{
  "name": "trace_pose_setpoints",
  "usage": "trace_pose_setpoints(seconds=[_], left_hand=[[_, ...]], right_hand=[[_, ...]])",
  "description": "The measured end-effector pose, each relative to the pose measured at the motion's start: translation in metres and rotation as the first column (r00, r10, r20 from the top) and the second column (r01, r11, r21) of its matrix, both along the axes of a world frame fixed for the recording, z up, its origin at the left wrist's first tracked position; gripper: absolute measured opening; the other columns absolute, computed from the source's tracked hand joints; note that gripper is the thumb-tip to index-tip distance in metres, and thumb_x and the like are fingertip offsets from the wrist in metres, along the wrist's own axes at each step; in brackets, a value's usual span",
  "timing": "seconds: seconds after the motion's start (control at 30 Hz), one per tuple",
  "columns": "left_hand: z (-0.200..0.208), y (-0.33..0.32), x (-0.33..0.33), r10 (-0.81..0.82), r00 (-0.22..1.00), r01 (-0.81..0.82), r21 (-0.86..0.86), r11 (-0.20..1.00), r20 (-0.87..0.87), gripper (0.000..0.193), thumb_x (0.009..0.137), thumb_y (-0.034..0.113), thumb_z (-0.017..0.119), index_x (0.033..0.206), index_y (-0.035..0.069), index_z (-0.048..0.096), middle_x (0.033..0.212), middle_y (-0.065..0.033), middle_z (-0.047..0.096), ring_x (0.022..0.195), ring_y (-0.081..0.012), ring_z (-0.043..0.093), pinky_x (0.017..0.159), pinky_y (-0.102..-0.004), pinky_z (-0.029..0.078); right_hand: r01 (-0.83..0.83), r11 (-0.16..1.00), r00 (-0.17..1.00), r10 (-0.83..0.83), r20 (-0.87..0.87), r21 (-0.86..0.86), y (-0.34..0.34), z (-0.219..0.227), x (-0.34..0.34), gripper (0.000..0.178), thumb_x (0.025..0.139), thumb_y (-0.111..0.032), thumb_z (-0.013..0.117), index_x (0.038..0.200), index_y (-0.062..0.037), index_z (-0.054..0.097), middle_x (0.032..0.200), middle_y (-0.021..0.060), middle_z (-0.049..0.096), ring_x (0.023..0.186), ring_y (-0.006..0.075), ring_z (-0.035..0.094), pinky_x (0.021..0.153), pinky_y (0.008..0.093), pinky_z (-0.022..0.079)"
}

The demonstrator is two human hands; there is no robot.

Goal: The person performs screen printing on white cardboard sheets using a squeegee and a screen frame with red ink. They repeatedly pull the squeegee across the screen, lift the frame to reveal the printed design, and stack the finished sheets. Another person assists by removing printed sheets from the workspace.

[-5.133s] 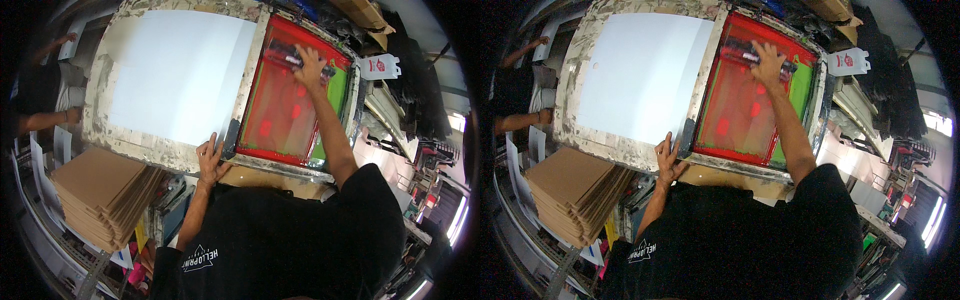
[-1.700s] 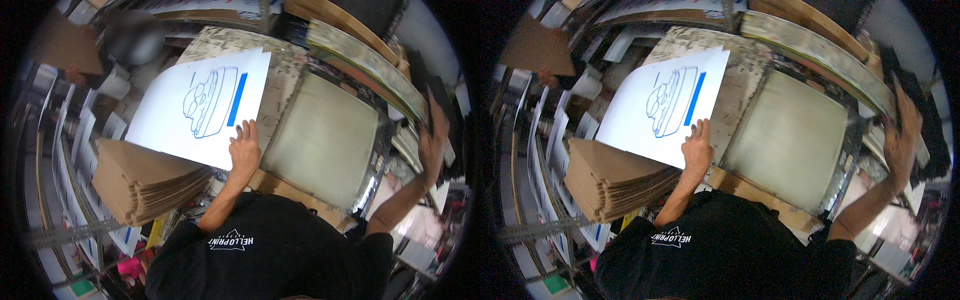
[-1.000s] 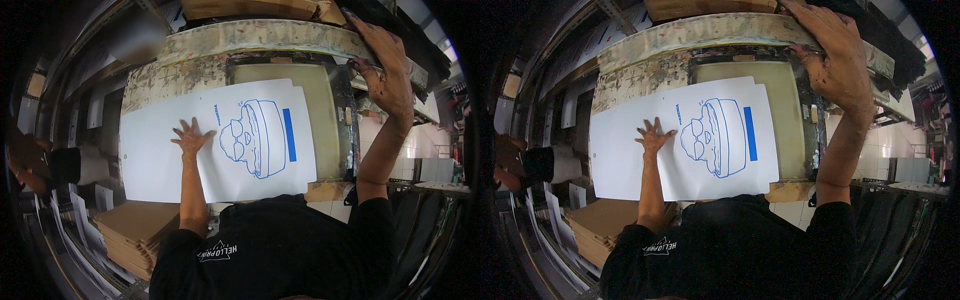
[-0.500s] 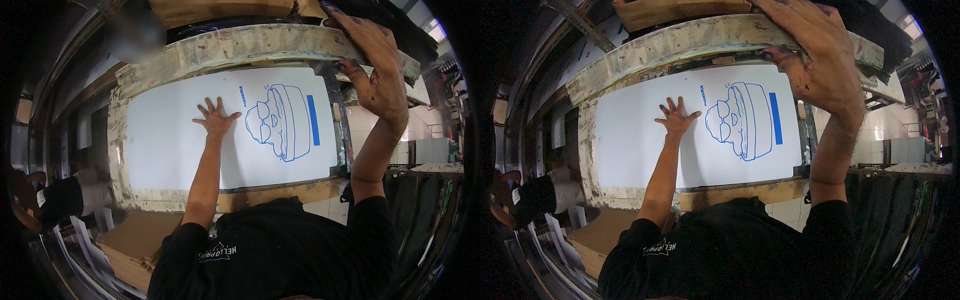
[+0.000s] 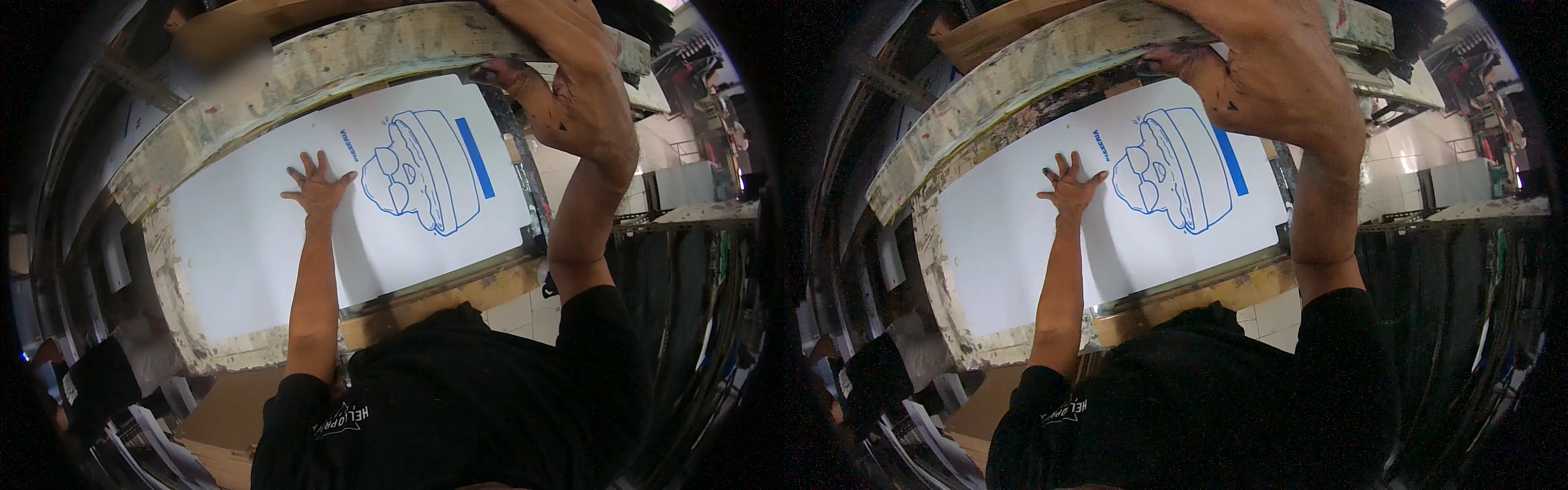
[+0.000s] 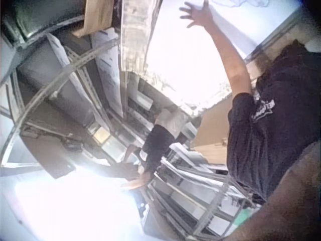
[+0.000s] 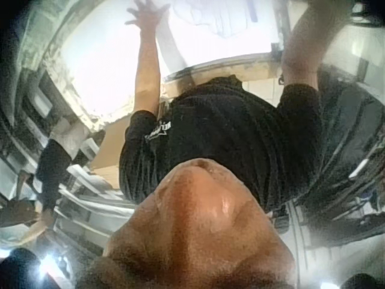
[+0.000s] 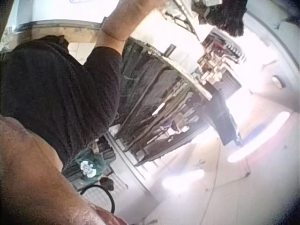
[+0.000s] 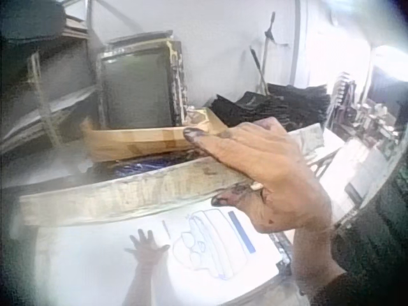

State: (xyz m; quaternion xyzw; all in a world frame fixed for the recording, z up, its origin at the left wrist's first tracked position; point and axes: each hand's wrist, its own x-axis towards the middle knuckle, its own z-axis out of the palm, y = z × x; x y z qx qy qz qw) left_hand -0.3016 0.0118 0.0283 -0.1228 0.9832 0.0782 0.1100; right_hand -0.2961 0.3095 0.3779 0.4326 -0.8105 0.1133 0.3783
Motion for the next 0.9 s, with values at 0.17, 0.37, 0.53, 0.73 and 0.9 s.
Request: trace_pose_setpoints(seconds=[0.17,0.37,0.53,0.73,0.9], left_hand=[[-0.002,-0.001,0.001,-0.004,1.0,0.005,0.05,0.999,-0.014,0.098,0.073,0.076,0.061,0.152,0.026,0.03,0.163,-0.0065,0.012,0.146,-0.0467,0.006,0.101,-0.0814,0.005],[-0.003,-0.005,-0.003,-0.004,1.0,0.005,0.081,0.997,-0.008,0.099,0.072,0.075,0.063,0.152,0.027,0.03,0.163,-0.0047,0.012,0.146,-0.0469,0.005,0.1,-0.0821,0.004],[-0.005,-0.008,-0.005,-0.003,1.0,0.003,0.054,0.999,-0.004,0.101,0.071,0.077,0.062,0.153,0.03,0.028,0.163,-0.0026,0.014,0.146,-0.0469,0.008,0.1,-0.0819,0.007],[-0.004,-0.018,0.006,-0.053,0.955,0.081,0.085,0.993,-0.291,0.084,0.087,0.063,0.056,0.151,0.015,0.032,0.157,-0.0129,0.027,0.145,-0.0325,0.024,0.111,-0.0698,0.011],[-0.011,-0.07,0.121,-0.037,0.638,0.05,-0.007,0.999,-0.769,0.069,0.093,0.052,0.054,0.142,0.004,0.042,0.137,-0.0166,0.048,0.127,-0.0298,0.043,0.106,-0.0466,0.031]], right_hand=[[0.116,0.992,0.983,-0.122,0.136,0.054,-0.004,0.006,0.019,0.066,0.082,-0.043,0.069,0.13,0.0007,0.057,0.104,0.0151,0.068,0.09,0.0265,0.062,0.082,0.0353,0.038],[0.086,0.995,0.989,-0.091,0.117,0.046,-0.002,0.004,0.019,0.065,0.082,-0.042,0.069,0.128,0.0016,0.058,0.102,0.0153,0.068,0.09,0.0273,0.061,0.081,0.0366,0.038],[0.186,0.981,0.95,-0.196,0.244,0.063,-0.012,0.008,0.039,0.066,0.079,-0.041,0.07,0.128,0.002,0.058,0.104,0.0152,0.068,0.095,0.0279,0.061,0.082,0.0364,0.037],[0.128,0.991,0.975,-0.134,0.175,0.046,0.005,-0.025,0.062,0.06,0.072,-0.013,0.072,0.13,-0.0082,0.061,0.11,0.0133,0.066,0.104,0.0313,0.059,0.089,0.045,0.039],[0.092,0.986,0.877,-0.148,0.457,0.142,0.008,-0.077,0.116,0.056,0.067,-0.015,0.076,0.122,-0.0113,0.066,0.104,0.0115,0.063,0.098,0.0284,0.058,0.082,0.045,0.041]])
